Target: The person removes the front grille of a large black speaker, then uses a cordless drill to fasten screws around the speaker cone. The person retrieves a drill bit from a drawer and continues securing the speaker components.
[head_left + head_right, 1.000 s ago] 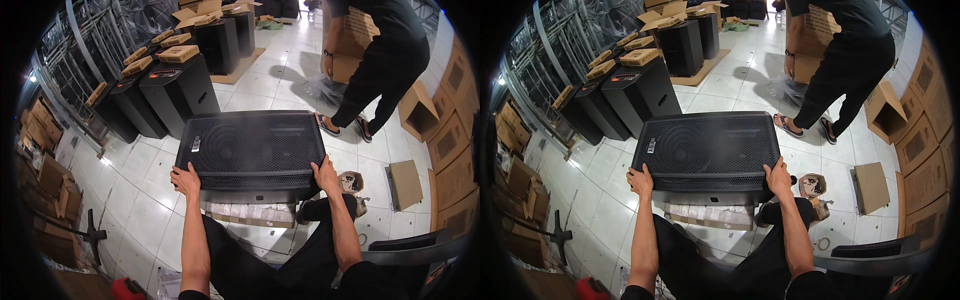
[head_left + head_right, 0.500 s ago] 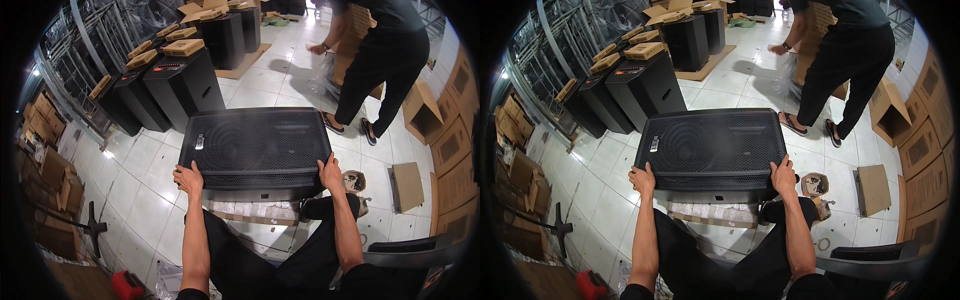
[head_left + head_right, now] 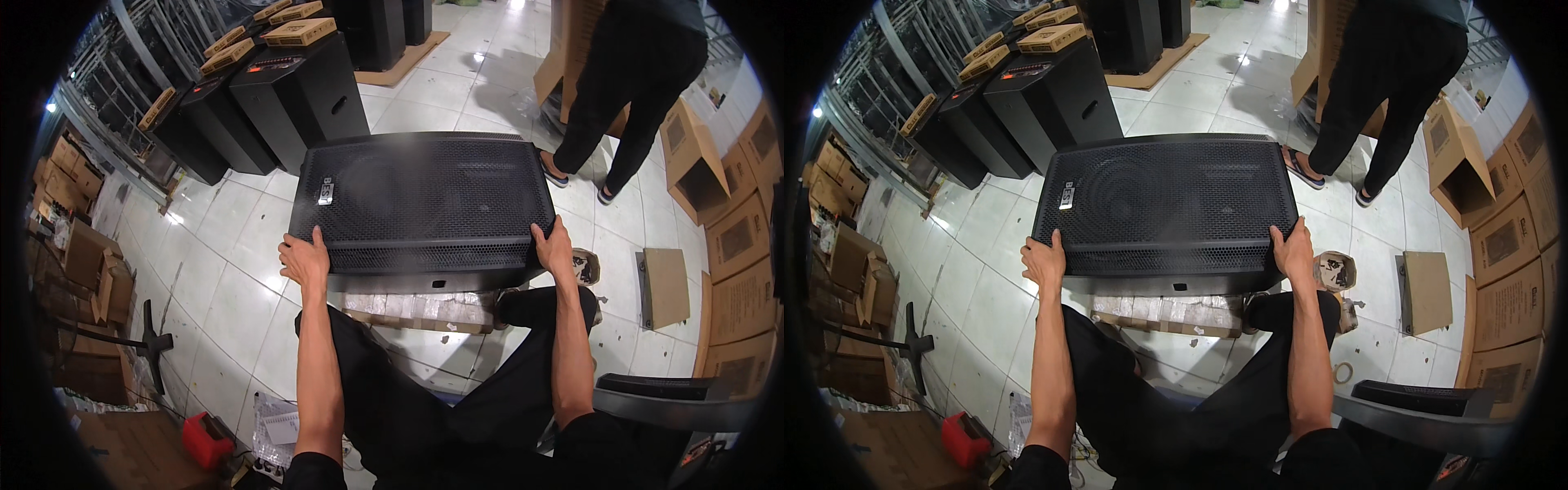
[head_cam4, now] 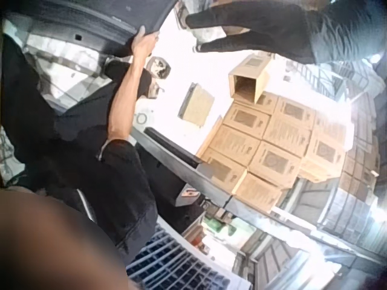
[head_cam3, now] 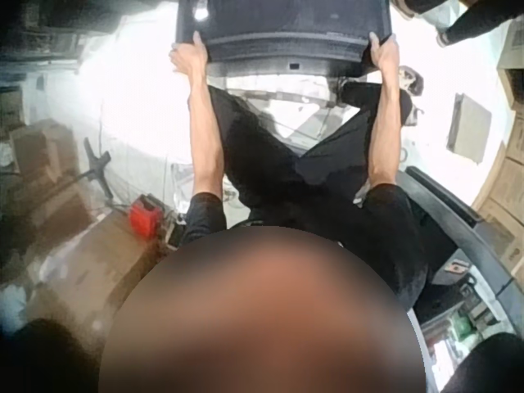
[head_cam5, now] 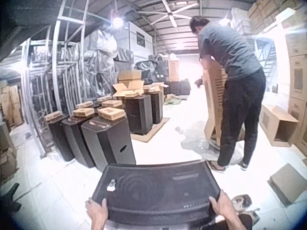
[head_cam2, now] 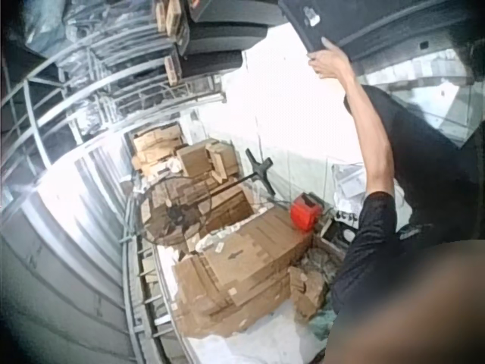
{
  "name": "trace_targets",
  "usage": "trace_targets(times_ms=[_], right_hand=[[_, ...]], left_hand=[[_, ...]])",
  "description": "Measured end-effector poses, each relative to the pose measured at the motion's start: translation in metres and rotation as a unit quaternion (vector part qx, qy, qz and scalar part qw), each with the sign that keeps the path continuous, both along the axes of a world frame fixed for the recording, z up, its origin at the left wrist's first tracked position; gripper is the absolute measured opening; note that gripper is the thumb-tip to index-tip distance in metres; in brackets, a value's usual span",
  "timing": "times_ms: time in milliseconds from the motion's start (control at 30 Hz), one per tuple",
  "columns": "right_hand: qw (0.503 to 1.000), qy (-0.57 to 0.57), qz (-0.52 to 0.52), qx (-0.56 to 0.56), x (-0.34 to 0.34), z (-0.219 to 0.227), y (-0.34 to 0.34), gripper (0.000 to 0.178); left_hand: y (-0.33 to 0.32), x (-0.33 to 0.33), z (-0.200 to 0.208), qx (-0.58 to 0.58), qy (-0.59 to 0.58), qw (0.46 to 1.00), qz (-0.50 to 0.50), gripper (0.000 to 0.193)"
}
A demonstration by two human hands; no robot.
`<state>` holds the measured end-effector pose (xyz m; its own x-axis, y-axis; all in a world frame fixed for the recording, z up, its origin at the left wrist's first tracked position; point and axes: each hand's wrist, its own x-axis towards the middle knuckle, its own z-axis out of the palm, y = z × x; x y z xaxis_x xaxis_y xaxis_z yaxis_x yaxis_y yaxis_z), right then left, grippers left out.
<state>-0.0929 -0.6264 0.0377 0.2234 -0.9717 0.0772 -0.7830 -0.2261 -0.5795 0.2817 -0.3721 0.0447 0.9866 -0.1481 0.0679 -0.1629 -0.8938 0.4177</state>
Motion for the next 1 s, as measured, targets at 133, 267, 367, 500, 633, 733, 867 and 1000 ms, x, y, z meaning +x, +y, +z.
trace_targets(times_ms=[133,267,367,500,633,733,867,1000], right_hand=[[0.999,0.013,-0.023,-0.027,-0.002,0.004,0.009,0.073],[0.994,0.050,-0.065,-0.067,-0.016,0.007,0.026,0.062],[0.995,0.054,-0.083,-0.029,-0.030,0.009,0.044,0.054],[0.990,-0.093,-0.084,0.068,-0.029,0.002,0.072,0.061],[0.929,-0.282,-0.109,0.215,-0.023,-0.003,0.072,0.058],[0.866,-0.350,-0.162,0.317,-0.025,-0.005,0.067,0.060],[0.959,-0.217,-0.158,0.092,-0.027,-0.006,0.063,0.067],[0.979,-0.153,-0.089,-0.098,-0.017,0.000,0.023,0.088]], left_hand=[[-0.001,0.002,-0.004,-0.009,-0.054,0.998,-0.012,0.071],[-0.001,0.007,-0.008,0.009,-0.089,0.996,-0.027,0.065],[-0.003,0.011,-0.009,0.044,-0.098,0.994,-0.022,0.066],[-0.007,0.012,-0.006,0.042,-0.061,0.997,-0.022,0.072],[-0.012,0.008,-0.004,0.033,-0.044,0.998,-0.024,0.074],[-0.014,0.006,-0.006,0.019,-0.022,0.999,-0.025,0.076],[-0.017,0.006,-0.011,0.031,-0.003,0.999,-0.026,0.079],[-0.020,0.009,-0.017,0.068,0.018,0.997,-0.034,0.078]])
